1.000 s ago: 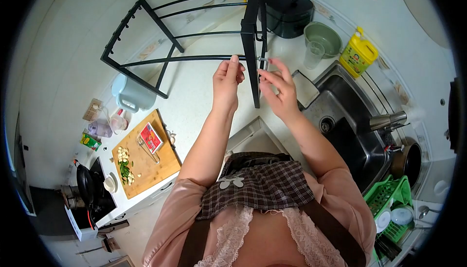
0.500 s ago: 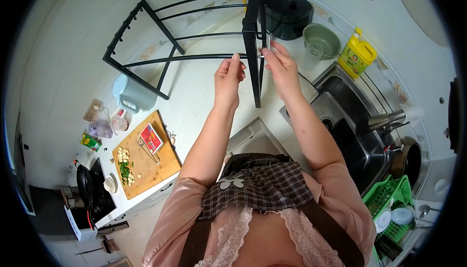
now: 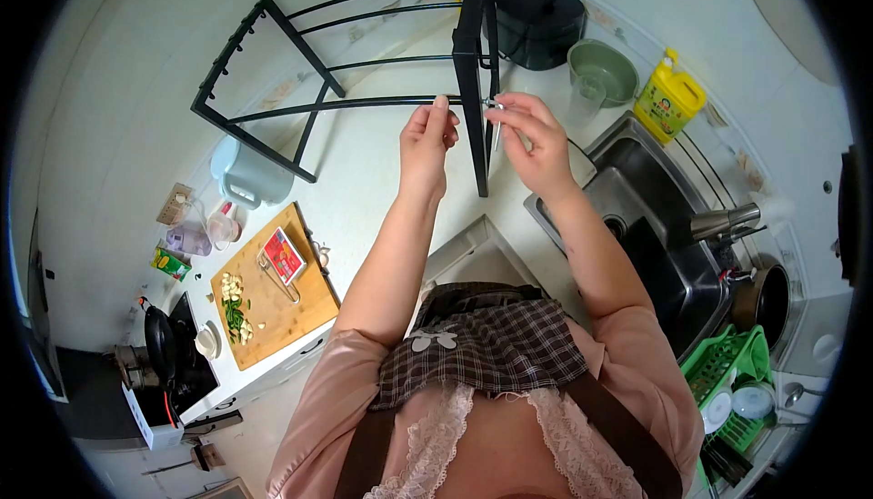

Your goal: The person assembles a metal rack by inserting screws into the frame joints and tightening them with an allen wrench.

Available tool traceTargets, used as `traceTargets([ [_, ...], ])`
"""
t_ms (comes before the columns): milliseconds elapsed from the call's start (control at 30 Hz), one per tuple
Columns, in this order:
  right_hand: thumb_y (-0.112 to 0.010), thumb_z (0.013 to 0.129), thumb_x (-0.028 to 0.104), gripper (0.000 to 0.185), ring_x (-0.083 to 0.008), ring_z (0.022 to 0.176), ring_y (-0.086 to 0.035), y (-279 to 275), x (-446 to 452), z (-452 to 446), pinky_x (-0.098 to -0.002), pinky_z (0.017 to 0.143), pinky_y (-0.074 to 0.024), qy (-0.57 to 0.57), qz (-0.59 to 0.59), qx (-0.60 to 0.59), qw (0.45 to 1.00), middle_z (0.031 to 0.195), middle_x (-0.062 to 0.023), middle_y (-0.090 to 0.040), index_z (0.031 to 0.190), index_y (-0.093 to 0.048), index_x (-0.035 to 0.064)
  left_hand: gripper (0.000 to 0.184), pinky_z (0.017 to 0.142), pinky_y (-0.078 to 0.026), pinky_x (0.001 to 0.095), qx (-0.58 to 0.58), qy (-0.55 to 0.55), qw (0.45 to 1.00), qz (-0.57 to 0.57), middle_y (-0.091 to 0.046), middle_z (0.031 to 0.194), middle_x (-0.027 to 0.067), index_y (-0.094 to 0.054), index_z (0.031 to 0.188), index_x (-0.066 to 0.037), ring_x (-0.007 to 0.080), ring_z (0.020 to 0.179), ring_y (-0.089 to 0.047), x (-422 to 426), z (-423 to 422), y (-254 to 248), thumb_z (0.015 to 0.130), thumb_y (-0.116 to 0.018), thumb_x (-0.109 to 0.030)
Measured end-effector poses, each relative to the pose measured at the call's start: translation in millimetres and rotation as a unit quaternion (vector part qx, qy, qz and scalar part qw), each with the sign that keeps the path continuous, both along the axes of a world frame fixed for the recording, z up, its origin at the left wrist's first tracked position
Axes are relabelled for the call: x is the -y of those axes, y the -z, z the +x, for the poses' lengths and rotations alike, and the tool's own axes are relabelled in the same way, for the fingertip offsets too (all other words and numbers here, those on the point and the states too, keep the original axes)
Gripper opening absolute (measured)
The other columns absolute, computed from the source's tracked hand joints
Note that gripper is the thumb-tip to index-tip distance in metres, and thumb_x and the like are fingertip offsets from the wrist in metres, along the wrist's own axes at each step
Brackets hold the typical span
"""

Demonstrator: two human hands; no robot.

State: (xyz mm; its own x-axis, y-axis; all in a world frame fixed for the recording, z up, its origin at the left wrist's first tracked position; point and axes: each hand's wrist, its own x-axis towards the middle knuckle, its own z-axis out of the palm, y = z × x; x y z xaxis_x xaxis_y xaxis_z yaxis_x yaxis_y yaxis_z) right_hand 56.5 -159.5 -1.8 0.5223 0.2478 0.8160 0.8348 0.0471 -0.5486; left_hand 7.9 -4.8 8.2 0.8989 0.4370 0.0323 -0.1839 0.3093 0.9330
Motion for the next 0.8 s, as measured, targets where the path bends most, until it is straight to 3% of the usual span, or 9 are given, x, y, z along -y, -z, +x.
traceTargets([
  [33, -0.059, 0.082, -0.004, 0.018, -0.0167, 0.086, -0.064, -2, -1, -2, -0.0265, 0.072, -0.0502, 0.001, -0.001, -0.001, 1.0, 0.1, -0.0085, -0.06, 0.099, -0.064, 0.0012, 0.025, 0.057, -0.035, 0.0205, 0.004, 0.0, 1.0, -0.002, -0.058, 0.072, -0.0018, -0.057, 0.078, -0.01, 0.0053, 0.058, -0.045, 0, 0, 1, 0.092, -0.058, -0.031],
  [100, -0.056, 0.088, -0.001, 0.018, -0.0197, 0.087, -0.065, -6, -4, -7, -0.0284, 0.077, -0.0513, -0.15, 0.168, -0.351, 0.909, 0.1, -0.0109, -0.062, 0.105, -0.06, -0.0028, 0.025, 0.057, -0.035, 0.0206, 0.003, 0.001, 1.0, -0.002, -0.058, 0.072, -0.0018, -0.057, 0.078, -0.01, 0.0053, 0.058, -0.045, 1, 1, 1, 0.092, -0.058, -0.031],
  [200, -0.057, 0.09, 0.005, 0.022, -0.0196, 0.083, -0.066, -6, -2, 1, -0.0287, 0.076, -0.052, -0.213, 0.112, -0.426, 0.872, 0.098, -0.0109, -0.063, 0.11, -0.056, -0.0043, 0.025, 0.057, -0.036, 0.0208, -0.001, -0.003, 1.0, -0.003, -0.058, 0.072, -0.0017, -0.058, 0.078, -0.009, 0.0053, 0.058, -0.045, 1, 1, 0, 0.092, -0.058, -0.031],
  [333, -0.062, 0.086, 0.004, 0.018, -0.0196, 0.082, -0.065, -3, -1, 8, -0.0279, 0.073, -0.0513, -0.183, 0.102, -0.383, 0.9, 0.095, -0.0103, -0.065, 0.103, -0.061, -0.0008, 0.026, 0.056, -0.036, 0.0208, -0.001, -0.003, 1.0, -0.004, -0.058, 0.072, -0.0015, -0.058, 0.078, -0.009, 0.0053, 0.058, -0.045, 3, -1, -1, 0.092, -0.059, -0.031],
  [367, -0.062, 0.084, 0.002, 0.014, -0.0209, 0.08, -0.065, -12, 3, 12, -0.0281, 0.072, -0.0509, -0.011, 0.006, -0.15, 0.989, 0.093, -0.0092, -0.065, 0.097, -0.063, 0.0009, 0.026, 0.056, -0.036, 0.0208, -0.001, -0.004, 1.0, -0.005, -0.058, 0.072, -0.0015, -0.058, 0.078, -0.009, 0.0053, 0.058, -0.045, 3, -1, -1, 0.092, -0.059, -0.031],
  [400, -0.063, 0.081, 0.0, 0.011, -0.0222, 0.079, -0.065, -17, 4, 14, -0.0283, 0.071, -0.0505, 0.162, -0.089, 0.099, 0.978, 0.092, -0.008, -0.065, 0.092, -0.066, 0.0026, 0.026, 0.056, -0.036, 0.0208, 0.0, -0.002, 1.0, -0.004, -0.058, 0.071, -0.0014, -0.058, 0.078, -0.009, 0.0053, 0.058, -0.045, 3, -1, -1, 0.092, -0.059, -0.031],
  [500, -0.064, 0.076, -0.004, 0.017, -0.0232, 0.083, -0.062, -17, -3, 9, -0.0287, 0.074, -0.0488, 0.103, -0.045, -0.015, 0.994, 0.096, -0.0089, -0.063, 0.092, -0.067, 0.0032, 0.026, 0.056, -0.035, 0.0207, -0.002, 0.0, 1.0, -0.001, -0.058, 0.071, -0.0014, -0.058, 0.078, -0.009, 0.0053, 0.058, -0.045, 0, -2, -2, 0.092, -0.059, -0.032],
  [633, -0.063, 0.077, -0.005, 0.018, -0.0219, 0.086, -0.062, -19, -3, 11, -0.0282, 0.075, -0.0489, 0.079, -0.015, -0.002, 0.997, 0.097, -0.01, -0.063, 0.094, -0.066, 0.0009, 0.026, 0.056, -0.035, 0.0206, -0.013, -0.006, 1.0, 0.01, -0.058, 0.071, -0.0014, -0.057, 0.078, -0.009, 0.0053, 0.058, -0.045, 0, -2, -2, 0.092, -0.059, -0.032],
  [800, -0.064, 0.08, -0.002, 0.014, -0.0163, 0.084, -0.063, -12, -7, 22, -0.0267, 0.073, -0.0503, -0.005, 0.048, -0.109, 0.993, 0.098, -0.0107, -0.063, 0.094, -0.064, -0.0016, 0.024, 0.058, -0.038, 0.0191, -0.011, 0.009, 1.0, 0.024, -0.055, 0.072, -0.0031, -0.056, 0.082, -0.012, 0.0054, 0.059, -0.045, -3, 0, 2, 0.091, -0.059, -0.034],
])
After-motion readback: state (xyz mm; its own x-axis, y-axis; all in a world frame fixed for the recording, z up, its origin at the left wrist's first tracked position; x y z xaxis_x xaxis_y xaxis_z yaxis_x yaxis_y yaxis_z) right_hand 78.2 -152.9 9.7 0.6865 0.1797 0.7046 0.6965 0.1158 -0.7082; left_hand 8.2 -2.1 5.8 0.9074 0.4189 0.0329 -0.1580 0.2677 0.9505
